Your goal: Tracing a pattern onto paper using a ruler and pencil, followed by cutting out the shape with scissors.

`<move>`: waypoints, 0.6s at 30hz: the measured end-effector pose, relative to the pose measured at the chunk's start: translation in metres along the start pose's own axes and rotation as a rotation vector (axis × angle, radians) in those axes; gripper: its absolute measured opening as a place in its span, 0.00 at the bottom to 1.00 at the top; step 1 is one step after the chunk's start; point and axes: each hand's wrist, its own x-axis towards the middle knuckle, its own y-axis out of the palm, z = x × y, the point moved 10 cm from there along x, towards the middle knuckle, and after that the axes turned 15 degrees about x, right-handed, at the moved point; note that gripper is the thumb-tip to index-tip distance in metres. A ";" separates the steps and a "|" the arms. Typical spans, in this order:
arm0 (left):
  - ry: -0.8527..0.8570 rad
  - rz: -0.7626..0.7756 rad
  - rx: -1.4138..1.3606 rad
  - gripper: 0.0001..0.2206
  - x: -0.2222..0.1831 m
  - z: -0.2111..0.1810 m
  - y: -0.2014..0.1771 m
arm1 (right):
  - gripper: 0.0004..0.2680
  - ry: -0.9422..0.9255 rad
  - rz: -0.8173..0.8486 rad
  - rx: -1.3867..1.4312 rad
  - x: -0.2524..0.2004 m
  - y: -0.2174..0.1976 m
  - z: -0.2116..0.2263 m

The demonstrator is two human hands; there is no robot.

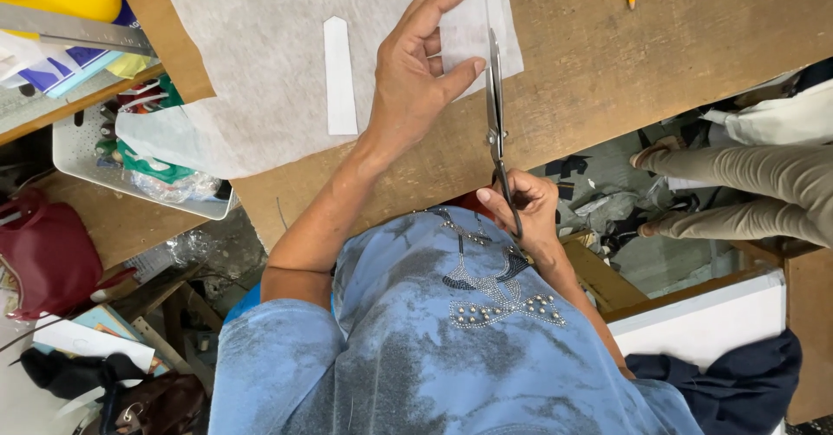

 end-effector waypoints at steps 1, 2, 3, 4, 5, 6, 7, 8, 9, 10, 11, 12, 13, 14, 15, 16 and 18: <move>-0.002 -0.009 0.048 0.32 0.000 0.000 -0.001 | 0.15 0.000 -0.005 -0.013 0.000 -0.001 0.000; -0.005 -0.018 0.097 0.33 0.000 0.001 -0.002 | 0.15 0.000 -0.011 -0.026 -0.001 -0.001 -0.001; -0.003 -0.017 0.098 0.33 -0.001 0.001 -0.002 | 0.15 -0.002 -0.011 -0.026 -0.001 -0.001 -0.001; -0.004 -0.021 0.113 0.33 -0.001 0.001 -0.003 | 0.16 -0.003 -0.020 -0.046 -0.001 -0.002 -0.001; -0.006 -0.025 0.129 0.33 -0.002 0.002 -0.004 | 0.16 -0.003 -0.029 -0.066 -0.001 -0.003 -0.002; -0.005 -0.025 0.130 0.33 -0.001 0.001 -0.004 | 0.16 -0.004 -0.029 -0.065 0.000 -0.002 -0.002; -0.010 -0.024 0.119 0.33 -0.001 0.001 -0.004 | 0.17 0.018 -0.045 -0.072 -0.001 -0.004 -0.004; -0.014 -0.023 0.107 0.32 -0.002 0.001 -0.004 | 0.17 0.040 -0.061 -0.078 -0.001 -0.005 -0.006; -0.016 -0.022 0.107 0.32 -0.001 0.001 -0.004 | 0.17 0.041 -0.062 -0.078 -0.001 -0.006 -0.007; -0.018 -0.023 0.118 0.33 -0.001 0.001 -0.004 | 0.17 0.047 -0.065 -0.081 -0.001 -0.007 -0.009; -0.020 -0.024 0.129 0.33 -0.001 0.002 -0.004 | 0.17 0.053 -0.068 -0.086 -0.001 -0.008 -0.010; -0.021 -0.023 0.129 0.33 -0.002 0.001 -0.003 | 0.17 0.054 -0.069 -0.086 -0.002 -0.008 -0.010; -0.028 -0.011 0.079 0.33 -0.001 0.000 -0.001 | 0.16 0.030 -0.049 -0.060 -0.001 -0.006 -0.008; -0.035 0.002 0.029 0.32 0.000 0.000 0.000 | 0.16 0.006 -0.030 -0.033 0.000 -0.004 -0.005; -0.035 0.001 0.029 0.32 -0.001 -0.002 0.001 | 0.16 0.006 -0.030 -0.033 0.001 -0.003 -0.005; -0.056 0.000 0.071 0.33 -0.003 -0.001 0.001 | 0.15 -0.007 -0.021 -0.006 0.002 -0.002 -0.003; -0.076 -0.002 0.113 0.34 -0.004 0.001 0.004 | 0.15 -0.021 -0.011 0.020 0.004 0.001 0.001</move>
